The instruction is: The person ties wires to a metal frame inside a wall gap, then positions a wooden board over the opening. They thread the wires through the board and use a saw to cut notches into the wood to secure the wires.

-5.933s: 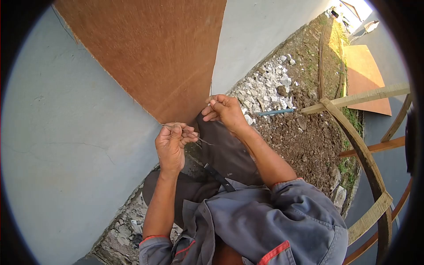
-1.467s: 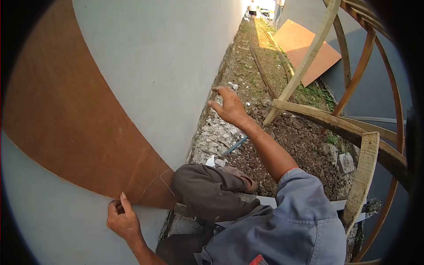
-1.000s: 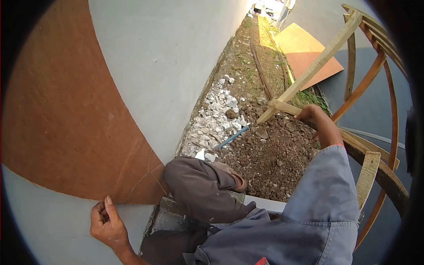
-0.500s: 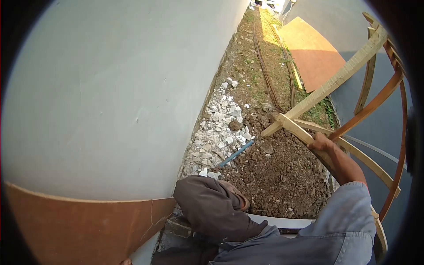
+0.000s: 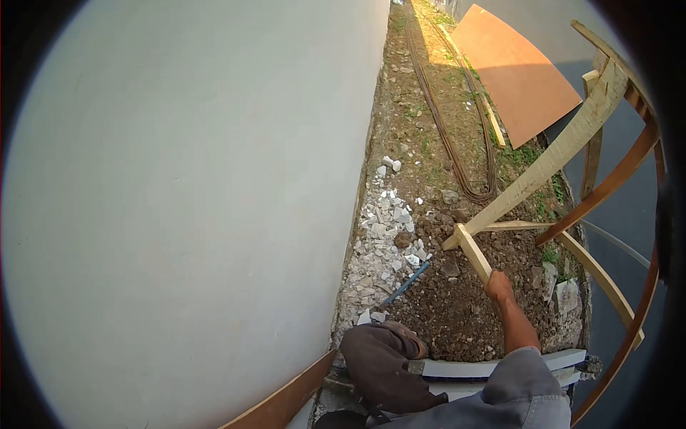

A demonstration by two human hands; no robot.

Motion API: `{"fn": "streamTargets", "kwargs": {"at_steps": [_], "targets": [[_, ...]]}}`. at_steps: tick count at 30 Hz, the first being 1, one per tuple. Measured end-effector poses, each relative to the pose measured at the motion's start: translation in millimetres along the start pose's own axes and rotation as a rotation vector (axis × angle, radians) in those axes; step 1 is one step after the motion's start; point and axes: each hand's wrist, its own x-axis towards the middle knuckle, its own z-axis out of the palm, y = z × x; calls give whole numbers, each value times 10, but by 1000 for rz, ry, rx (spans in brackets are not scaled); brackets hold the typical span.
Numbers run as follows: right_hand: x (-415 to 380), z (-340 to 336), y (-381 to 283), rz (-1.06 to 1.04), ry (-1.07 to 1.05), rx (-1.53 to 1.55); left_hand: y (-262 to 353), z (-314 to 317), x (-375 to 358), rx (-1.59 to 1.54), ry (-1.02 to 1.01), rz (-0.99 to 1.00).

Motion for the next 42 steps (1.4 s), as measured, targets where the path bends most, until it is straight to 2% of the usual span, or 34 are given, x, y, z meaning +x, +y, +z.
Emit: {"fn": "streamTargets", "kwargs": {"at_steps": [3, 4, 6, 7, 9, 12, 16, 18, 20, 21, 23, 25, 27, 29, 32, 33, 34, 36, 37, 38, 40, 41, 42], "targets": [[-97, -133, -334, -8, -65, -38, 508, -168, 25, -290, 45, -518], [-122, -153, -325, 7, -75, -61, 598, -226, 17, -288, 59, -513], [-23, -82, -202, 27, -82, -88, 744, -241, 52, -421, -58, -641], [139, 67, -109, 54, -112, -101, 883, -284, 50, -424, -58, -642], [155, 198, -52, 77, -139, -112, 1133, -414, 89, -409, -199, -633], [-151, 67, -240, 119, -150, -125, 1236, -505, 151, -489, -294, -597], [-701, -138, -471, 18, -233, -288, 1651, -760, 177, -463, -248, -583], [-948, -246, -641, -89, -232, -340, 1816, -860, 201, -539, -216, -494], [-1223, -413, -949, -177, -286, 204, 2180, -1094, 173, -578, -112, -375], [-1293, -401, -1136, -241, -296, 167, 2440, -1308, 161, -550, -135, -372], [-1497, -397, -1527, -628, -29, 465, 2415, -1424, 240, -405, -87, -213], [-1939, -725, -2024, -894, 196, 645, 2798, -1770, 285, -292, -83, -240], [-2773, -1589, -2452, -1088, 176, 843, 3092, -2061, 275, -278, -19, -156], [-3450, -2312, -2732, -1339, 321, 938, 3371, -2357, 260, -175, 18, -176], [-4410, -3185, -2949, -1520, 265, 1041, 3510, -2660, 261, -117, 56, -223], [-4654, -3379, -2986, -1656, 259, 1045, 3575, -2757, 213, -122, 78, -257], [-4854, -3492, -3058, -1796, 252, 1047, 3674, -2850, 170, -160, 167, -214], [-5161, -3596, -3240, -1914, 173, 948, 3970, -3022, 112, -208, 279, -191], [-5283, -3619, -3323, -1984, 122, 860, 4173, -3134, 69, -210, 453, -14], [-5397, -3603, -3412, -1999, 100, 858, 4365, -3285, 30, -198, 619, 168], [-5568, -3545, -3591, -1849, -162, 677, 4761, -3647, 58, -116, 850, 382], [-5615, -3533, -3667, -1862, -166, 680, 4905, -3824, 107, -95, 934, 404], [-5641, -3507, -3725, -1801, -350, 691, 5008, -3970, 146, -75, 1011, 423]]}}
